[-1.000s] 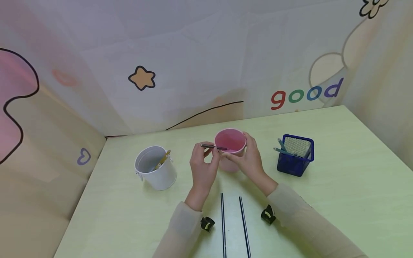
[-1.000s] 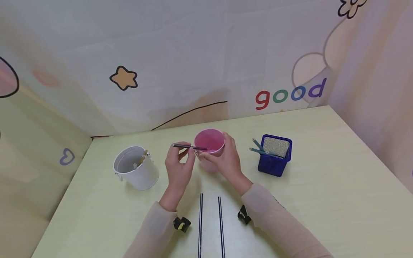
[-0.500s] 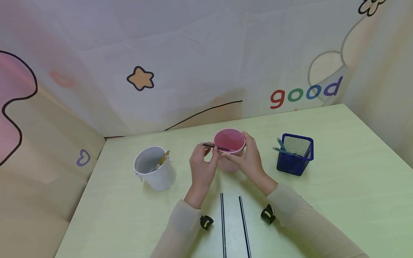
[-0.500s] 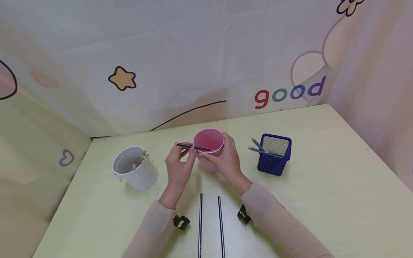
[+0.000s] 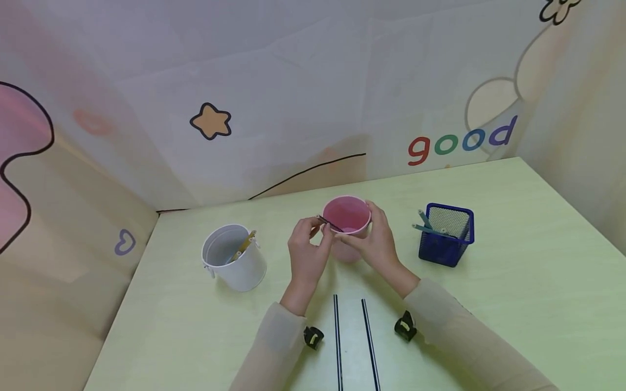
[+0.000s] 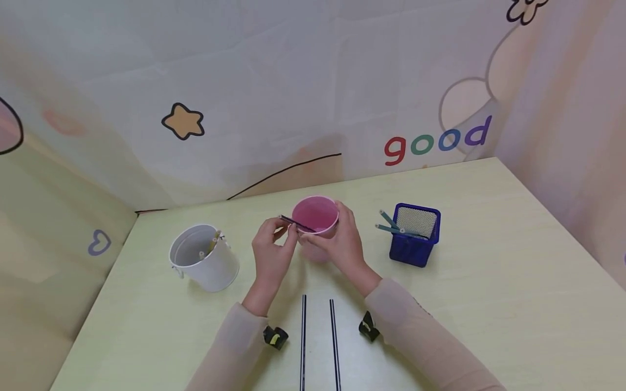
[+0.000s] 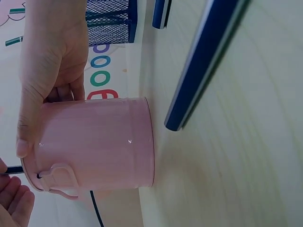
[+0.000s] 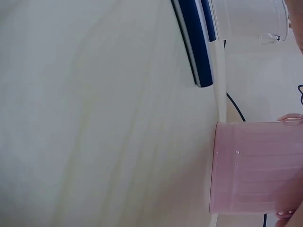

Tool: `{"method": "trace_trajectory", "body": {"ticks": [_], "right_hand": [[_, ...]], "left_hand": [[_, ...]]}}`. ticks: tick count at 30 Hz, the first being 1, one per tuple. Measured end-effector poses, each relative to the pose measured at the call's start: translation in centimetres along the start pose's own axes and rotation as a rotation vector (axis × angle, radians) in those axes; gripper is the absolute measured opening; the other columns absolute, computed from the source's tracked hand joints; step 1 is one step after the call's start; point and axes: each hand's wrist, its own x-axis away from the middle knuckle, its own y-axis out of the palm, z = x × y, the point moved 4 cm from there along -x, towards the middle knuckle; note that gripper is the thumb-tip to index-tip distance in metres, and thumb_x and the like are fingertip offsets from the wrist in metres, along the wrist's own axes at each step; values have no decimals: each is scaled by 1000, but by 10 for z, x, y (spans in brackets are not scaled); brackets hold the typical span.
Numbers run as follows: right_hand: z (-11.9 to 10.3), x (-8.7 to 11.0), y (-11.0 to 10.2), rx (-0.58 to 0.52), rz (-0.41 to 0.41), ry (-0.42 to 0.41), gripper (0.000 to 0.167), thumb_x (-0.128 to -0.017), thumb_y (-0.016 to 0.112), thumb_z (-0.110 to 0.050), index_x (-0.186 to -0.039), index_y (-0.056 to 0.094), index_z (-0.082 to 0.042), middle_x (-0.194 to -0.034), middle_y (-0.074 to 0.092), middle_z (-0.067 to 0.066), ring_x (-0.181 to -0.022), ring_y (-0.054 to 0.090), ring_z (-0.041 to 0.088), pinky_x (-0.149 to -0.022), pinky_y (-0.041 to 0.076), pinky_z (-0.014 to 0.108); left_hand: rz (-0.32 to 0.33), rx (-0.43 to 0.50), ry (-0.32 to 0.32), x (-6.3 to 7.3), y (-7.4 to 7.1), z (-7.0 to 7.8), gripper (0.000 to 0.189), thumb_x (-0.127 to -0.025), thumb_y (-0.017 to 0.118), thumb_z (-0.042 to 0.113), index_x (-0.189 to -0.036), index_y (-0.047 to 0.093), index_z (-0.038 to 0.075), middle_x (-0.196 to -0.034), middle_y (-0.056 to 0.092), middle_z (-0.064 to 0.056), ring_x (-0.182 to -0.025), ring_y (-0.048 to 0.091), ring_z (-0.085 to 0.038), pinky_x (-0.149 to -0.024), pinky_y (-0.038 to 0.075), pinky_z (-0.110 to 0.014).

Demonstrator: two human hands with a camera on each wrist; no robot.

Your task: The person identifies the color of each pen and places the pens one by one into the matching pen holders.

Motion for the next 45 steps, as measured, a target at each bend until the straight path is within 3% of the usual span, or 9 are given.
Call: {"method": "trace_trajectory", "body": {"ticks": [15, 25, 45], "right_hand": [[-4, 0, 1, 6, 3, -22, 93, -73, 83, -27, -145, 29, -3, -143, 38, 17, -132, 40, 32, -105, 39, 48], [-4, 0, 0, 11, -1, -5, 93, -74, 82, -30, -145, 28, -3, -144, 38, 17, -132, 39, 32, -105, 38, 49], [1, -1, 1, 24, -16, 27, 94, -75, 81, -28, -147, 26, -4, -146, 35, 17, -135, 36, 33, -107, 36, 49]], "left_hand": [[-9, -2, -6, -1, -4, 2, 9, -82, 64, 0, -91, 62, -4, -87, 64, -16, -85, 64, -26, -76, 57, -30], [-87, -41, -65, 4, -6, 2, 20, -82, 69, 5, -99, 61, -3, -95, 63, -15, -93, 63, -26, -80, 56, -29], [-159, -60, -132, 13, -15, 14, 40, -78, 77, 13, -109, 57, -3, -104, 58, -16, -97, 58, -26, -79, 56, -34]]}}
